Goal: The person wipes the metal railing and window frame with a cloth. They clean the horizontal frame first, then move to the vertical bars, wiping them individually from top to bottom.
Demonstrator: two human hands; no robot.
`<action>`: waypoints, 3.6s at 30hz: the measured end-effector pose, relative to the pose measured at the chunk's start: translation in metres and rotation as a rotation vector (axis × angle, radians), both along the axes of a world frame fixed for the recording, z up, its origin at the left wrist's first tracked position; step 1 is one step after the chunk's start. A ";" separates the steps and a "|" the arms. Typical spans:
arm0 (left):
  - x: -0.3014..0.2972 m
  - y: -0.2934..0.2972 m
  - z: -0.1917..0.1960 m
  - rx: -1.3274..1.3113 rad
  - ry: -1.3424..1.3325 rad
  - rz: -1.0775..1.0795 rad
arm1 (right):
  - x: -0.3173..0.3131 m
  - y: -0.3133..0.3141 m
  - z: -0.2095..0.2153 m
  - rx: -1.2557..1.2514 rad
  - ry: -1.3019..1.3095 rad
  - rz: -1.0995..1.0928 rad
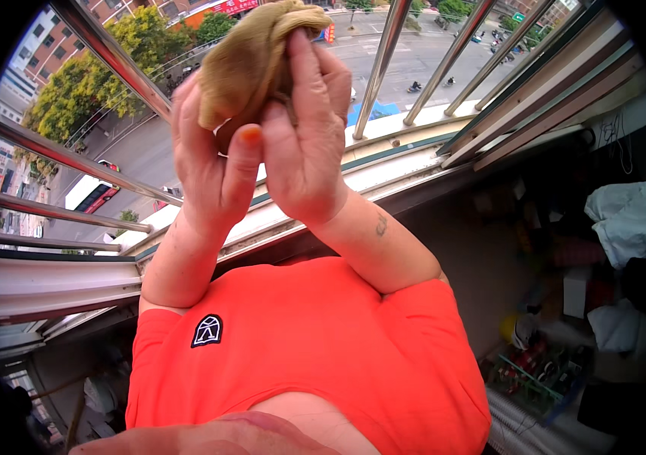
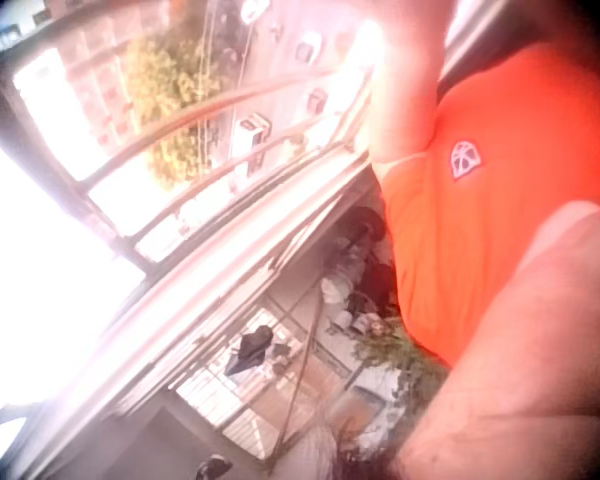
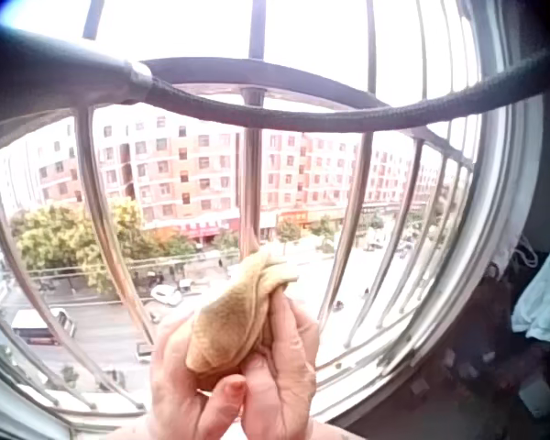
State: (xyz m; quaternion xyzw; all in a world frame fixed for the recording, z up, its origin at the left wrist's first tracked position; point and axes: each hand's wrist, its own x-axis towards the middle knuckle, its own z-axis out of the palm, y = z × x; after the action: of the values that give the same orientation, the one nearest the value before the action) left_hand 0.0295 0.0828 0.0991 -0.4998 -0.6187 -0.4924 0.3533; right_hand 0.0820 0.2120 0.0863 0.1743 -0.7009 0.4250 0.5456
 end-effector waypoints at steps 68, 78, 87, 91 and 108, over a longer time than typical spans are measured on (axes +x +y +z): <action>-0.031 -0.009 -0.033 -0.038 0.174 1.025 | -0.092 0.032 0.009 -0.259 -0.053 0.603; -0.023 -0.017 -0.093 -0.153 0.082 0.865 | -0.079 0.030 -0.023 -0.285 -0.143 0.597; -0.039 -0.015 0.016 -0.002 0.246 0.916 | -0.074 0.039 -0.059 -0.306 -0.327 0.725; -0.031 -0.011 0.065 0.078 0.220 0.970 | -0.069 0.038 -0.055 -0.377 -0.390 0.870; -0.027 -0.013 -0.015 -0.164 0.176 0.926 | -0.071 0.045 -0.052 -0.293 -0.395 0.733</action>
State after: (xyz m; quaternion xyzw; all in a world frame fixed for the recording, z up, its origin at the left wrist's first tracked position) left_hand 0.0022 0.0698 0.0845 -0.2378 -0.7809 -0.1886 0.5459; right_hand 0.0113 0.2571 0.0340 0.2474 -0.6160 0.7106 0.2334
